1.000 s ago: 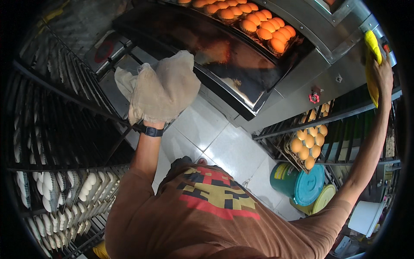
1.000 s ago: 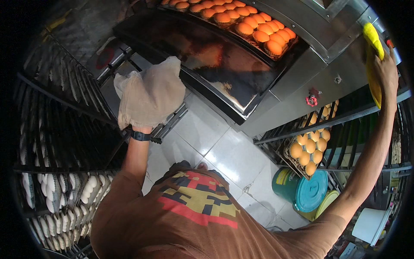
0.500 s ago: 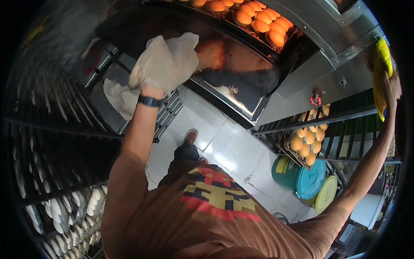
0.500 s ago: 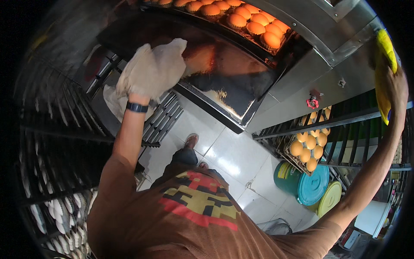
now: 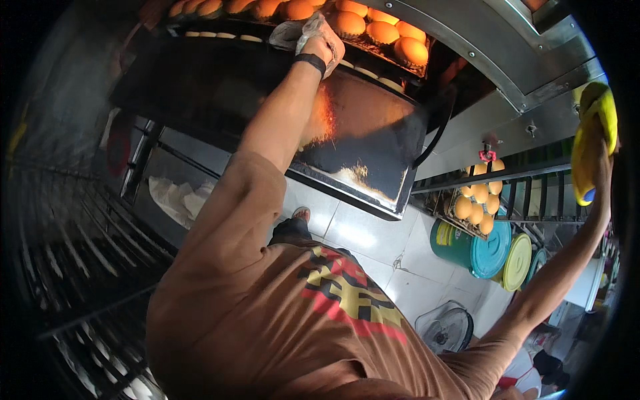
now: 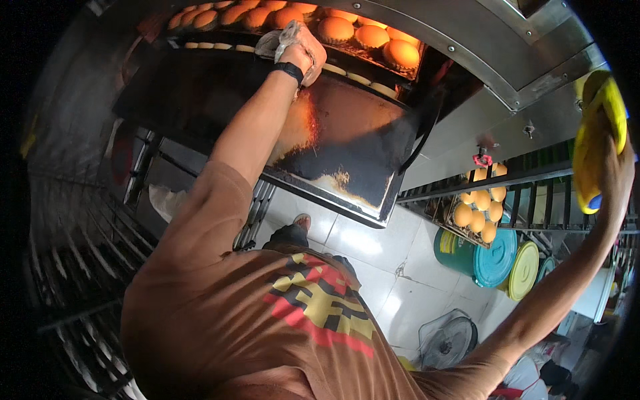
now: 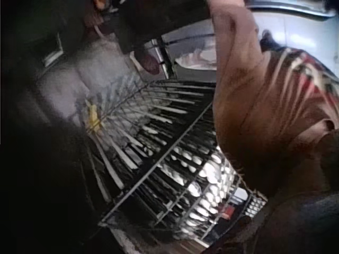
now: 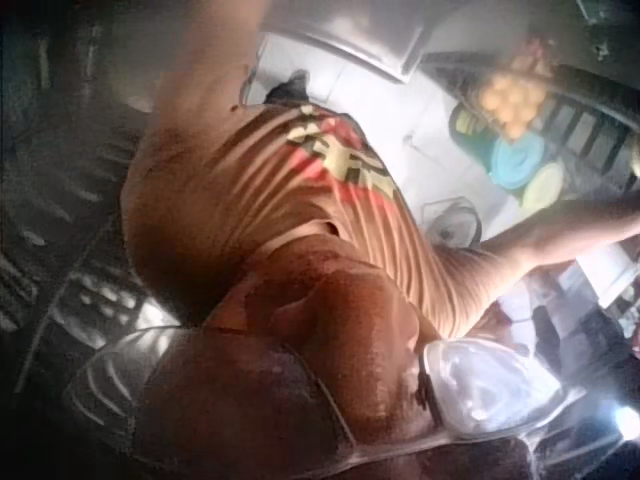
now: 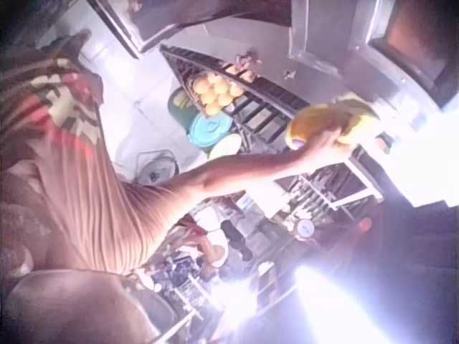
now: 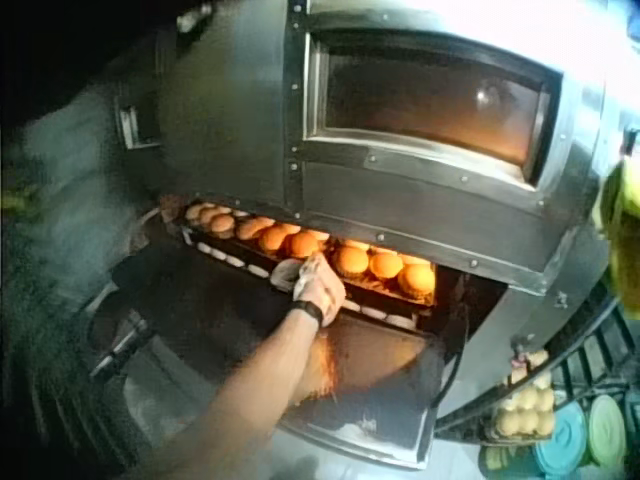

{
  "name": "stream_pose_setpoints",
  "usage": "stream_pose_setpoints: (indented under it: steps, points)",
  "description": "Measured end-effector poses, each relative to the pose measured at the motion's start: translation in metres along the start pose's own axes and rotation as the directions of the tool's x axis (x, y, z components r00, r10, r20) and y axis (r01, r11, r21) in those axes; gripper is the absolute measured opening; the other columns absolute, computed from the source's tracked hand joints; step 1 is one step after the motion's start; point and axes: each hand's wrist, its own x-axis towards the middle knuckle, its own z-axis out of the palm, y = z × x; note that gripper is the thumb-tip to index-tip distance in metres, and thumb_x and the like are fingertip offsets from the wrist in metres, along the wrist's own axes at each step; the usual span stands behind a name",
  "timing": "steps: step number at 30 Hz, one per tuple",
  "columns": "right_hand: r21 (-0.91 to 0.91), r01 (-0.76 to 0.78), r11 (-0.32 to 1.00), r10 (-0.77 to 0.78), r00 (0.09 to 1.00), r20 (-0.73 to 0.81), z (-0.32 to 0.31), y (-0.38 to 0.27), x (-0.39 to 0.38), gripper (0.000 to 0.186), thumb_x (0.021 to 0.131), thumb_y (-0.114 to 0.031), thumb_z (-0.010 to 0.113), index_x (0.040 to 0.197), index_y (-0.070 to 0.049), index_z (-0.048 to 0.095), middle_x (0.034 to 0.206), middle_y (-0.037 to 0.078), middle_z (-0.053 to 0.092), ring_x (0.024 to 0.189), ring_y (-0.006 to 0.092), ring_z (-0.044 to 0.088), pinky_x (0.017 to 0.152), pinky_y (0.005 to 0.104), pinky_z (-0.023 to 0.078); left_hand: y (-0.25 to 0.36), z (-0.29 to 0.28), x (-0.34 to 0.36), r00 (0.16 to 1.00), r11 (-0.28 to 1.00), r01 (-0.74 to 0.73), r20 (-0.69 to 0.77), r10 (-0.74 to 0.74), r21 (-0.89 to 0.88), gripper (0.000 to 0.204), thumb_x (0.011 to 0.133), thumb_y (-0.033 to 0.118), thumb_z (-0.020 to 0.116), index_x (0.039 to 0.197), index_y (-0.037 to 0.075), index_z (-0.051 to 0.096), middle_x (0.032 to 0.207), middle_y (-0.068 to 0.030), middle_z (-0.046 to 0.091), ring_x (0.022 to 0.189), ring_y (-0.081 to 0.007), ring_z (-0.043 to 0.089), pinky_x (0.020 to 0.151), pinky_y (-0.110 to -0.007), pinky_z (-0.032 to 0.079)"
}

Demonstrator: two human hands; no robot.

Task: The person uses cloth pads to open an industrial oven door, removes trays of baked rolls, and places them onto a storage rack.

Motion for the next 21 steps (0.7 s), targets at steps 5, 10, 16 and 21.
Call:
stream_pose_setpoints:
  steps: [5, 10, 16, 21]
  points:
    - [0.423, -0.012, 0.906, 0.012, 1.000, 0.003, 0.052, 0.012, -0.104, 0.041, 0.084, -0.027, 0.056, 0.109, 0.005, 0.058, 0.095, 0.009, 0.062, 0.085, 0.0160, 0.055, 0.078, 0.0292, 0.044, 0.006, 0.007, 0.047, 0.986, 0.998, -0.016, -0.164, 0.026, 0.061, 0.016, 0.080, 0.028, 0.054, 0.080, 0.023, 0.069, 0.086, 0.0016, 0.067, 0.079, -0.0195, 0.063, 0.068, -0.042, 0.045]
    - [0.719, -0.302, 0.626, 0.160, 0.952, 0.260, 0.099, -0.061, -0.191, 0.027, 0.081, -0.005, 0.055, 0.107, 0.005, 0.058, 0.099, 0.008, 0.061, 0.089, 0.0152, 0.058, 0.082, 0.0279, 0.046, 0.004, 0.013, 0.070, 0.964, 0.992, -0.013, -0.261, 0.045, 0.123, 0.015, 0.080, 0.029, 0.054, 0.074, 0.023, 0.067, 0.081, 0.0001, 0.066, 0.076, -0.0208, 0.062, 0.066, -0.041, 0.046]
    - [0.795, -0.598, -0.108, 0.234, 0.761, 0.605, 0.184, -0.139, -0.207, 0.031, 0.091, -0.022, 0.057, 0.116, -0.003, 0.054, 0.105, 0.005, 0.061, 0.095, 0.0151, 0.058, 0.087, 0.0307, 0.046, 0.005, 0.023, 0.068, 0.956, 0.982, -0.029, -0.282, 0.082, 0.188, 0.018, 0.079, 0.030, 0.053, 0.068, 0.022, 0.064, 0.076, -0.0016, 0.064, 0.073, -0.0222, 0.062, 0.064, -0.040, 0.047]
    - [0.485, -0.490, -0.724, 0.041, 0.672, 0.740, 0.256, -0.174, -0.178, 0.039, 0.094, -0.035, 0.051, 0.118, -0.004, 0.052, 0.111, 0.009, 0.062, 0.101, 0.0211, 0.060, 0.092, 0.0391, 0.047, -0.004, 0.022, 0.042, 0.969, 0.983, -0.106, -0.207, 0.136, 0.149, 0.021, 0.079, 0.030, 0.053, 0.062, 0.022, 0.062, 0.071, -0.0030, 0.063, 0.070, -0.0235, 0.062, 0.062, -0.039, 0.047]
